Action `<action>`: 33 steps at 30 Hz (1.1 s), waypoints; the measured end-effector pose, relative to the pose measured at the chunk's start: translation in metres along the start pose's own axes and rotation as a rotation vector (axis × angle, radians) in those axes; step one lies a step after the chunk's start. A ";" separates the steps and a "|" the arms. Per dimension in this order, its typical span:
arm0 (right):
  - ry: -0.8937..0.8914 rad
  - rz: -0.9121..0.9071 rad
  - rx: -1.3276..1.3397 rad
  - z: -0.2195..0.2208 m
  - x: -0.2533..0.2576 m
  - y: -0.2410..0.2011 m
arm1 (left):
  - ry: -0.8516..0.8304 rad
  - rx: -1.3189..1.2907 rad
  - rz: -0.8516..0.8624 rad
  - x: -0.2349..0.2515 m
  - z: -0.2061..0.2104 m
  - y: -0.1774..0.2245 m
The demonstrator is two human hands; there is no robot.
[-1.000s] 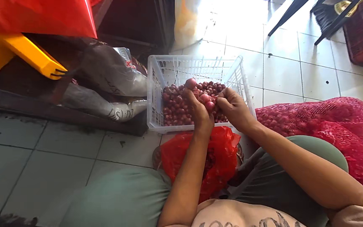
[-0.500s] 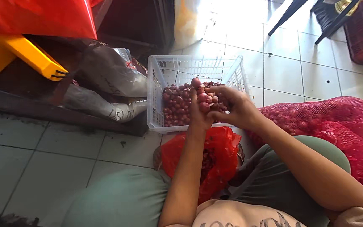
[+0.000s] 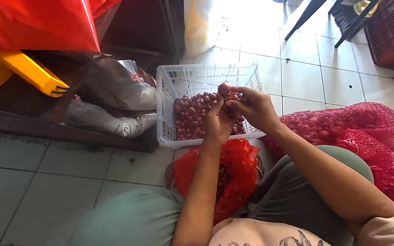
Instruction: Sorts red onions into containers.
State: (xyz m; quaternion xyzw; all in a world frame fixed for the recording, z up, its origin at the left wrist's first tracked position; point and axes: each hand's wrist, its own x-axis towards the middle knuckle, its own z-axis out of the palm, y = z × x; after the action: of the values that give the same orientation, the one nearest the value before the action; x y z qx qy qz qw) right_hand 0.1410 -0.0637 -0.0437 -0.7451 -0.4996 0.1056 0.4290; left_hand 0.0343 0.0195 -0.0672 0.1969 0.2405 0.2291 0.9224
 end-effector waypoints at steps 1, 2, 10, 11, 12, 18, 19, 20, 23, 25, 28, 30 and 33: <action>0.031 -0.008 0.010 0.001 0.000 0.000 | 0.001 -0.008 -0.009 -0.001 0.000 0.001; 0.051 0.000 0.033 -0.001 0.000 0.000 | -0.001 0.003 -0.008 -0.001 0.001 0.002; -0.016 0.197 0.254 -0.018 0.001 -0.003 | -0.059 0.084 -0.055 -0.005 -0.005 0.012; -0.056 0.228 0.272 -0.018 0.001 -0.003 | -0.088 0.108 -0.053 -0.005 -0.006 0.012; -0.110 0.288 0.312 -0.018 0.001 -0.005 | -0.129 0.127 -0.039 -0.004 -0.008 0.011; -0.194 0.438 0.396 -0.015 0.003 -0.006 | -0.191 0.430 0.338 0.002 -0.012 0.000; -0.177 0.437 0.404 -0.015 0.004 -0.007 | -0.176 0.487 0.413 0.004 -0.014 -0.002; -0.158 0.441 0.433 -0.016 0.004 -0.009 | -0.162 0.532 0.476 0.006 -0.015 -0.003; -0.136 0.470 0.560 -0.018 0.006 -0.014 | -0.114 0.602 0.574 0.009 -0.018 -0.006; -0.131 0.480 0.632 -0.021 0.006 -0.013 | -0.068 0.634 0.611 0.010 -0.018 -0.007; -0.103 0.527 0.667 -0.023 0.007 -0.010 | -0.009 0.727 0.660 0.009 -0.016 -0.006; -0.115 0.554 0.576 -0.022 0.006 -0.011 | 0.006 0.836 0.727 0.009 -0.017 -0.007; -0.075 0.335 0.252 -0.016 -0.001 -0.005 | 0.010 1.002 0.846 0.008 -0.017 -0.010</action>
State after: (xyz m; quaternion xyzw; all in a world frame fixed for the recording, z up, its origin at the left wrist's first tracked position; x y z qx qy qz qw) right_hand 0.1459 -0.0724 -0.0305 -0.7539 -0.3671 0.2645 0.4763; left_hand 0.0345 0.0198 -0.0887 0.6792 0.2244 0.4333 0.5483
